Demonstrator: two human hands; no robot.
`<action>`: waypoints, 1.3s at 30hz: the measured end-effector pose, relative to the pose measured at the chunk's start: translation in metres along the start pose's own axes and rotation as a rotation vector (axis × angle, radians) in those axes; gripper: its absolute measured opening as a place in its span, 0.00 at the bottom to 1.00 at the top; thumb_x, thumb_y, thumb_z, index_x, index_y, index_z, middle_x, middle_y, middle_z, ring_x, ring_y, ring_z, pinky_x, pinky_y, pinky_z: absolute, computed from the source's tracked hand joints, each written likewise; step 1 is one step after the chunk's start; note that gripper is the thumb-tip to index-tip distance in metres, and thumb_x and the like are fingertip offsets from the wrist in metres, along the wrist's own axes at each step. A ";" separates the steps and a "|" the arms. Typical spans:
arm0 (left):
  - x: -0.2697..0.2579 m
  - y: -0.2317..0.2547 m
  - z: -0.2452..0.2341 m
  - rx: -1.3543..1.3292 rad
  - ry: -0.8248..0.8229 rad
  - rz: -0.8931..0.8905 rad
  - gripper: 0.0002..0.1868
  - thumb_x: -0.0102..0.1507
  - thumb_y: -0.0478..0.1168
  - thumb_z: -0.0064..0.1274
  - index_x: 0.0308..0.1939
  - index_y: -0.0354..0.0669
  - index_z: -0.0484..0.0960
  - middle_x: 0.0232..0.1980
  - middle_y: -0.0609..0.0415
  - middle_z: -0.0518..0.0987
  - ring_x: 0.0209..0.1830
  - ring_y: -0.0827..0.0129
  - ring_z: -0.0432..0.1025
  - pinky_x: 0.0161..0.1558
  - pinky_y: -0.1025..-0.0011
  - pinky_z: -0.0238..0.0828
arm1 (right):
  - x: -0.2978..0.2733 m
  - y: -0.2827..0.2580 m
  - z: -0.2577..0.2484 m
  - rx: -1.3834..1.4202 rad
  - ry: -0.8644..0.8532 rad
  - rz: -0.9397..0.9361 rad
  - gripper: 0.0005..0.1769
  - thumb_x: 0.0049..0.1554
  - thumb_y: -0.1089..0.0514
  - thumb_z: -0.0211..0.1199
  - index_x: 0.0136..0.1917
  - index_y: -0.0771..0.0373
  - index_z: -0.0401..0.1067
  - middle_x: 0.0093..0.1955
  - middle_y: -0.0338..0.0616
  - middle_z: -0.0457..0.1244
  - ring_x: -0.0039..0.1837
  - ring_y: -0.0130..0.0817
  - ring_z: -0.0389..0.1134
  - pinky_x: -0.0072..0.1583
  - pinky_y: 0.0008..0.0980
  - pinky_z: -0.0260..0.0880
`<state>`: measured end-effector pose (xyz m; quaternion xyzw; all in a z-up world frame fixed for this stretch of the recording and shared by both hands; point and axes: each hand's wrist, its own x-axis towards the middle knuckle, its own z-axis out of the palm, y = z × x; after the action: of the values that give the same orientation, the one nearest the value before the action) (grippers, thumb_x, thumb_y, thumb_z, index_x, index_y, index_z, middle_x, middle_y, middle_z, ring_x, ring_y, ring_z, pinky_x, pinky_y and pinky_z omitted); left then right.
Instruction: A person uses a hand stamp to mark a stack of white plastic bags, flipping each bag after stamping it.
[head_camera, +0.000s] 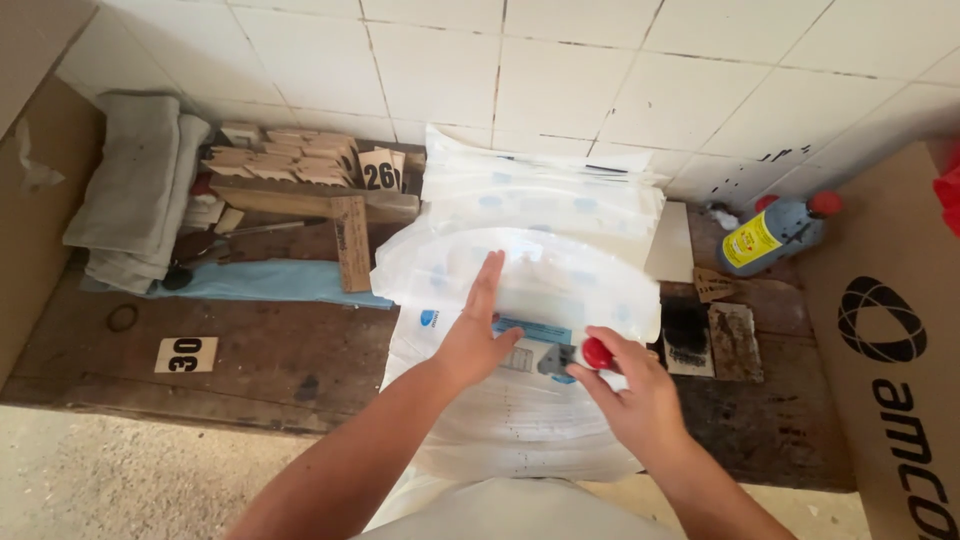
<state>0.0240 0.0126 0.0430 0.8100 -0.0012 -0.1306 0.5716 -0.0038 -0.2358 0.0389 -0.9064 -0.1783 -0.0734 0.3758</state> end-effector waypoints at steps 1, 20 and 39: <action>0.004 -0.006 0.001 0.029 -0.001 0.093 0.50 0.64 0.29 0.52 0.81 0.63 0.38 0.87 0.60 0.34 0.85 0.61 0.45 0.71 0.62 0.63 | 0.003 0.004 0.009 -0.040 0.003 -0.062 0.26 0.56 0.47 0.69 0.64 0.57 0.71 0.52 0.39 0.70 0.53 0.35 0.72 0.59 0.32 0.73; 0.006 -0.080 -0.015 0.663 -0.275 0.141 0.10 0.66 0.53 0.56 0.47 0.60 0.87 0.49 0.64 0.84 0.55 0.63 0.77 0.60 0.61 0.72 | 0.018 0.021 -0.041 0.453 0.293 0.369 0.26 0.54 0.62 0.72 0.65 0.62 0.73 0.50 0.47 0.67 0.53 0.29 0.69 0.56 0.29 0.76; 0.015 -0.065 0.016 0.751 0.200 0.733 0.18 0.67 0.50 0.52 0.57 0.48 0.78 0.52 0.51 0.79 0.49 0.50 0.74 0.51 0.52 0.70 | 0.022 0.038 0.046 -0.129 0.019 -0.094 0.24 0.58 0.46 0.68 0.64 0.53 0.69 0.50 0.42 0.68 0.51 0.38 0.70 0.49 0.36 0.73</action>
<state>0.0256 0.0179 -0.0257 0.9139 -0.2761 0.1651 0.2477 0.0304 -0.2224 -0.0123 -0.9186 -0.2121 -0.1112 0.3145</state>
